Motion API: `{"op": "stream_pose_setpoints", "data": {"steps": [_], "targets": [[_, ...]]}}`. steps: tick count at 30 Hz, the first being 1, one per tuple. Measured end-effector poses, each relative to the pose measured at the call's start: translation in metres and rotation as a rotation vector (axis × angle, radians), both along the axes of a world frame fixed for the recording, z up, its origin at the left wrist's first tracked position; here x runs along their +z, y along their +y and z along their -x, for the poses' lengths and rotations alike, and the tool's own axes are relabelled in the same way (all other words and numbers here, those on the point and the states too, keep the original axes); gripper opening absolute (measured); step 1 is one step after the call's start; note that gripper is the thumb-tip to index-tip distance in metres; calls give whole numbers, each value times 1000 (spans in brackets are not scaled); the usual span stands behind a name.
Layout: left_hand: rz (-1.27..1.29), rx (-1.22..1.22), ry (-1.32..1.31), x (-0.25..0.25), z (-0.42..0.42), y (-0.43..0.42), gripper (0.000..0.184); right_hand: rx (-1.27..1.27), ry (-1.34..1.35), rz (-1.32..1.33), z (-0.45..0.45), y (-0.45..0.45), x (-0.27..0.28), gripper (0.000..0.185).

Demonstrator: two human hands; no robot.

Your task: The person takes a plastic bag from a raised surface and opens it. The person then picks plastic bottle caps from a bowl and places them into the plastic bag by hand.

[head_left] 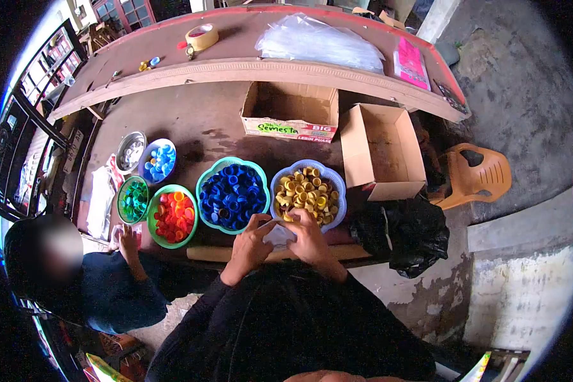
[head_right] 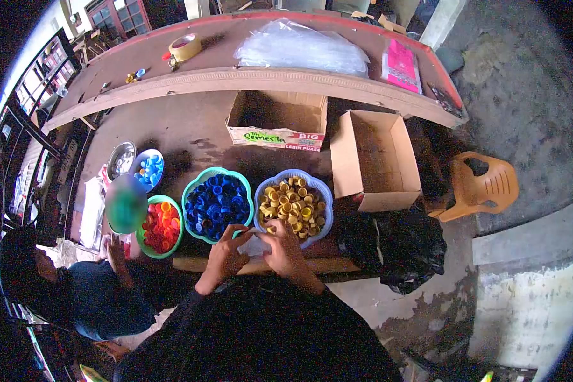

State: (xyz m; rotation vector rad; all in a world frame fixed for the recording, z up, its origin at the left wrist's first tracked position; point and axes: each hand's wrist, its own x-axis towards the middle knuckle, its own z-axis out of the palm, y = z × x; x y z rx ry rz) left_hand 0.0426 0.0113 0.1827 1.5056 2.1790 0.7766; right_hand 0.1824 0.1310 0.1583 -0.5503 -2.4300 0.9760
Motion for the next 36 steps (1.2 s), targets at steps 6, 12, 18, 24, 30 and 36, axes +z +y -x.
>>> {"op": "stream_pose_setpoints", "data": {"steps": [6, 12, 18, 24, 30, 36], "targets": [[-95, -74, -166, 102, -7, -3, 52, 22, 57, 144, -25, -1, 103, 41], [-317, -142, -186, 127, -2, -4, 52, 140, 170, 149, -38, 22, 141, 28], [-95, -53, -272, 38, 25, 3, 52, -226, 125, 123, -27, 86, -37, 14], [-111, -17, -191, -26, 29, 5, 49, -362, -89, -236, -18, 59, -99, 28], [-102, -11, -185, -35, 28, 13, 51, -360, -143, -162, -17, 67, -126, 23], [-101, -29, -230, -38, 23, 21, 53, -435, 156, 195, -23, 61, -100, 20]]}}
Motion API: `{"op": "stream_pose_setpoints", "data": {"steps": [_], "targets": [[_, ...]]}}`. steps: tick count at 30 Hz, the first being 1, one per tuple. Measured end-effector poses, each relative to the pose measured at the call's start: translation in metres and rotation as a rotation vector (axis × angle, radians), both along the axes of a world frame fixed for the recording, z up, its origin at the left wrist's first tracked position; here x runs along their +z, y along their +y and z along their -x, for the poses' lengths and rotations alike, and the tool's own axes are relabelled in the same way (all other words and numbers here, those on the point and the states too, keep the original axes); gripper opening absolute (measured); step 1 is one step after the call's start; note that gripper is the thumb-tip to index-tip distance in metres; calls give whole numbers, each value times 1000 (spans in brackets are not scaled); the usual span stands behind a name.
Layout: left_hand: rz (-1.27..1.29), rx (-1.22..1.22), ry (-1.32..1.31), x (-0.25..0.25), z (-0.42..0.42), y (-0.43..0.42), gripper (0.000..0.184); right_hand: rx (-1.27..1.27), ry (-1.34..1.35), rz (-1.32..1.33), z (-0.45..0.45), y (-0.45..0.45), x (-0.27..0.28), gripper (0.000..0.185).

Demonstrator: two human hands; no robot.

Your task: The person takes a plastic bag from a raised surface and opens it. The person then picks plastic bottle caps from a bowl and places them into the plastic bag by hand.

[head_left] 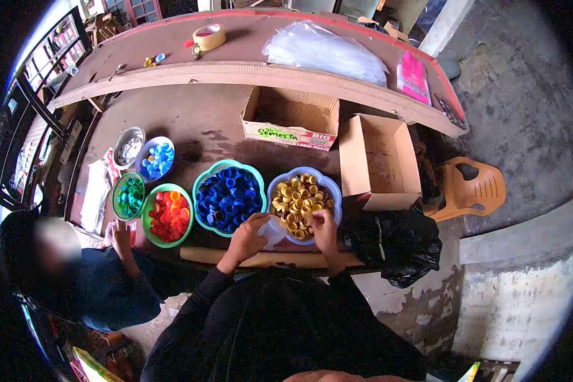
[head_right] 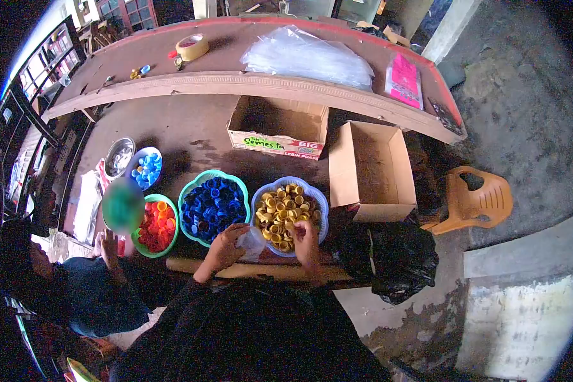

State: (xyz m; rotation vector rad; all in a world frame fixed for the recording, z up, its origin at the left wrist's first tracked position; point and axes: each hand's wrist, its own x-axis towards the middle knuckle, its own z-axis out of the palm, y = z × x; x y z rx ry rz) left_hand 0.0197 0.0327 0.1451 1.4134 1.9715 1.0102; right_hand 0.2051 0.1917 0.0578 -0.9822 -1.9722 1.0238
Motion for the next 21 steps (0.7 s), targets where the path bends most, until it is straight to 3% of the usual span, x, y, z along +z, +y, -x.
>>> {"op": "stream_pose_setpoints", "data": {"steps": [3, 5, 7, 10, 14, 16, 21], "targets": [[-12, -8, -8, -7, -2, 3, 54, -52, 186, 137, 14, -30, 48, 21], [-13, -22, -16, -10, -3, 4, 54, 55, 245, 101, 23, -51, 72, 23], [9, -28, -18, -11, -3, 6, 55, 390, 159, -248, 28, -42, 72, 19], [-17, -11, -33, -7, -2, 1, 55, 242, 158, -135, 27, -26, 64, 18], [-22, 3, -3, -7, 1, -4, 55, 28, 18, -50, 17, 12, 14, 12], [-63, -17, -25, -8, 2, -7, 56, 5, -209, -242, 12, 17, -6, 13], [-44, 9, -60, -13, 1, -6, 55, 45, -397, -362, 13, 11, -14, 15]]}}
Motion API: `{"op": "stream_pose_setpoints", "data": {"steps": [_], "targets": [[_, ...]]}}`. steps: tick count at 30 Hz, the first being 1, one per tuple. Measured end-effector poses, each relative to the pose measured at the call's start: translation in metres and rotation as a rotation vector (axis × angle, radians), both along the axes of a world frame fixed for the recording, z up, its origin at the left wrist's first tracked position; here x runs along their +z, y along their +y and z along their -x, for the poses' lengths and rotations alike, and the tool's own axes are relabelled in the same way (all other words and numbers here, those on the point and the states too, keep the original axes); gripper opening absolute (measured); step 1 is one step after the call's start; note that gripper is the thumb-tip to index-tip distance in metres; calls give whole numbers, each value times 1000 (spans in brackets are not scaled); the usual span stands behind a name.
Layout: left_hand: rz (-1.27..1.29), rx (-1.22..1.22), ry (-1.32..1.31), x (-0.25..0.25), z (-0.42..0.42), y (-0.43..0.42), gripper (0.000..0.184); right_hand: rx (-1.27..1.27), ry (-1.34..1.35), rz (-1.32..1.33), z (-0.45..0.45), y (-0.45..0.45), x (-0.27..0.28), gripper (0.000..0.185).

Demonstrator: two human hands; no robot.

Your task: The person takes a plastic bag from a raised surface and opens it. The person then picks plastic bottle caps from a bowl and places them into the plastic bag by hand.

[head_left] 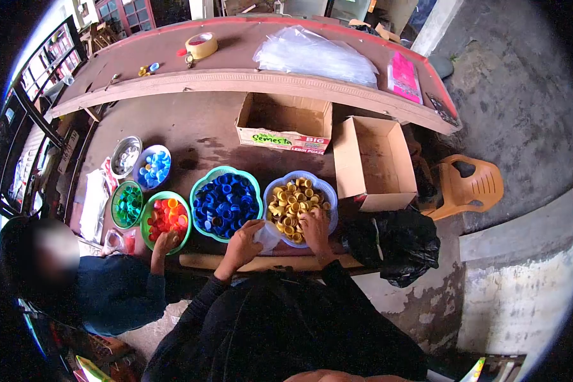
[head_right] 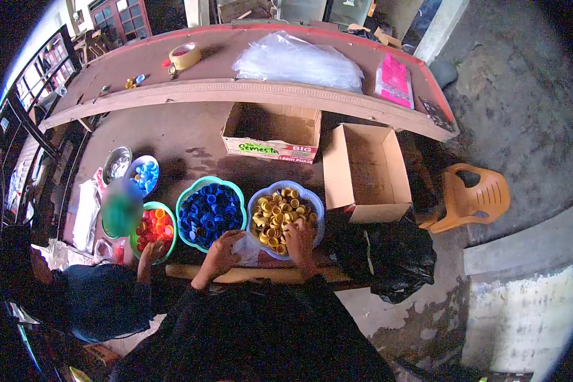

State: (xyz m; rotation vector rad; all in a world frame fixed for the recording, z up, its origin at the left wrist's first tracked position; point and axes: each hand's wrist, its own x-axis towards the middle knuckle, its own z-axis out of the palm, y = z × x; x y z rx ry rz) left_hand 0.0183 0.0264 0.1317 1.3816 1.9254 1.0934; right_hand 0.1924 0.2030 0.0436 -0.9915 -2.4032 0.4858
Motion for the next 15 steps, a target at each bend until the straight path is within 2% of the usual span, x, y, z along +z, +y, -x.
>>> {"op": "stream_pose_setpoints", "data": {"steps": [3, 5, 6, 8, 9, 10, 12, 13, 15], "targets": [[6, 6, 2, 0, -2, 1, 54, -38, 84, -15, 2, 3, -7, 14], [-3, 1, 23, 0, -3, 1, 54, -21, 254, 238, 1, 3, -1, 15], [-1, 1, 22, 1, -3, 1, 54, -20, 253, 241, 0, 6, -10, 15], [1, 0, 19, 2, -4, 3, 53, -55, 651, 986, -4, 17, -36, 17], [8, 0, 28, 2, -5, 4, 54, -130, 631, 1192, -8, 13, -3, 15], [15, -1, 37, 2, -5, 6, 54, -132, 632, 1190, -14, 21, -19, 15], [8, -12, 42, 2, -5, 7, 54, 86, 840, 1618, -21, 32, -36, 12], [1, -21, 48, 2, -5, 7, 54, 85, 842, 1618, -21, 30, -35, 12], [1, -32, 46, -3, -5, 8, 54, -145, 969, 1745, -22, 22, -25, 12]]}}
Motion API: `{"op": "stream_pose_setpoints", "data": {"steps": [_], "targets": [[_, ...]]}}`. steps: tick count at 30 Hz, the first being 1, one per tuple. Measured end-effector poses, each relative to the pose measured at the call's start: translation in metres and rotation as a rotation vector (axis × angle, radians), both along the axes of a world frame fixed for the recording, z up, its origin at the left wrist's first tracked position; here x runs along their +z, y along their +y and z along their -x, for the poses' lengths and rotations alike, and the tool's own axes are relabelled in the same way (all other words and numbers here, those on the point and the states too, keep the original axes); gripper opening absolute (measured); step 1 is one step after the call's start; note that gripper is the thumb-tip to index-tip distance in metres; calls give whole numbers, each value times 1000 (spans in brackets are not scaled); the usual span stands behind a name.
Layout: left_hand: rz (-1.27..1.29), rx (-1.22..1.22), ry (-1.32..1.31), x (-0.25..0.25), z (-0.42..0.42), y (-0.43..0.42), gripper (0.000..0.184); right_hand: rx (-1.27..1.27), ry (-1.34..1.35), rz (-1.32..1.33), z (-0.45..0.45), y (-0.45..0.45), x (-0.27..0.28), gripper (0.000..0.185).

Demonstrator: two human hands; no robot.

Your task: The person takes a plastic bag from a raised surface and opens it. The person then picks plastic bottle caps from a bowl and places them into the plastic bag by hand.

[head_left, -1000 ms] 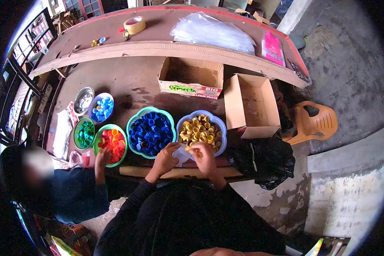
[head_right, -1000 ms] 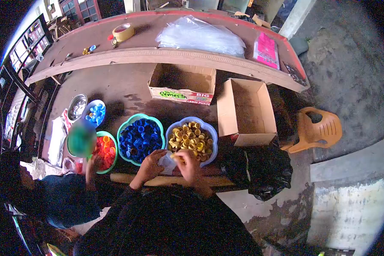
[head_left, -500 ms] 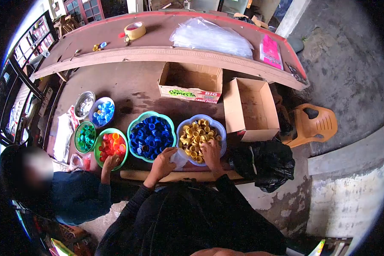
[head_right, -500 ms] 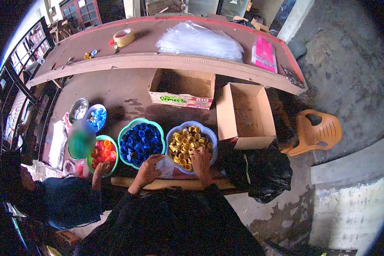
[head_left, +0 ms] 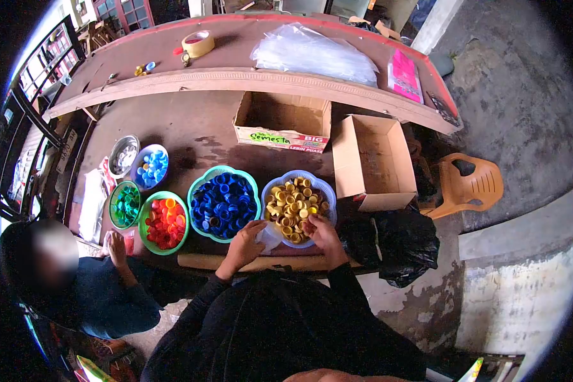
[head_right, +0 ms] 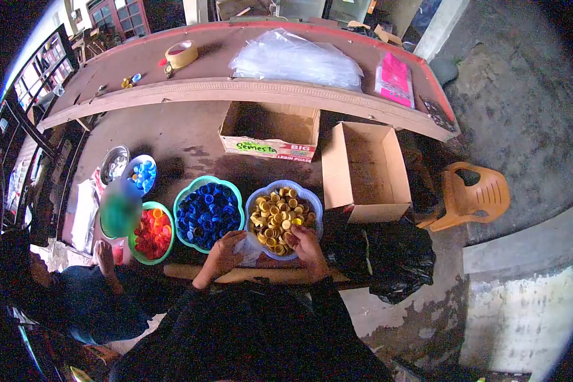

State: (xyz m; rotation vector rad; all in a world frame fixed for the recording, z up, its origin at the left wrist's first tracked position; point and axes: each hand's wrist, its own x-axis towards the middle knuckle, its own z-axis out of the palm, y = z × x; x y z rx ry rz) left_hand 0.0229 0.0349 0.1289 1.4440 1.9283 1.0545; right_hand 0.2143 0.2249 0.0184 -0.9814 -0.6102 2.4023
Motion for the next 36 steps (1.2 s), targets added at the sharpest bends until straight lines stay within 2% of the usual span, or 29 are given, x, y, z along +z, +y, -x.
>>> {"op": "stream_pose_setpoints", "data": {"steps": [5, 7, 9, 10, 12, 16, 18, 21, 23, 25, 27, 28, 29, 31, 32, 33, 35, 36], "targets": [[8, -4, 3, -1, -1, 2, 55, 20, 11, -64, -2, -6, 12, 13], [12, -7, 21, 0, -1, 1, 55, 22, 3, -112, -4, -4, -1, 14], [22, -9, 26, 0, 0, 2, 55, 63, -163, -338, -3, -2, -11, 16], [29, -10, 31, 0, 0, 2, 55, 64, -164, -336, -3, -2, -14, 16], [26, -9, 33, -2, 1, 2, 54, 117, -478, -865, -2, -3, -15, 19], [-1, -8, 14, -5, 1, 2, 54, 101, -544, -1015, 3, -11, 6, 20], [4, -5, 9, -5, 1, 2, 54, 69, -692, -1286, 4, -15, 22, 18], [18, -1, -1, -2, 2, 3, 54, -68, -642, -1291, 16, -31, 53, 15], [29, -5, -7, -2, 2, 4, 55, -61, -547, -1299, 29, -53, 82, 13], [16, -3, -38, -5, 3, 6, 54, -62, -457, -1303, 38, -65, 88, 12], [14, 3, -38, -4, 4, 9, 54, 81, -282, -1709, 44, -68, 86, 11], [14, 16, -36, -3, 5, 9, 53, 68, -252, -1546, 47, -68, 79, 11], [13, 17, -35, -4, 6, 8, 53, 68, -250, -1546, 47, -62, 76, 11], [6, 29, -45, -7, 9, 5, 53, 27, -499, -1532, 40, -40, 59, 11], [5, 33, -44, -7, 9, 4, 53, 114, -686, -1619, 33, -32, 48, 18], [14, 34, -46, -6, 9, 4, 53, 113, -683, -1622, 29, -30, 44, 18], [22, 34, -48, -6, 9, 4, 53, 190, -948, -1613, 21, -30, 35, 29], [23, 36, -59, -6, 9, 4, 54, 240, -957, -1641, 18, -28, 31, 37]]}}
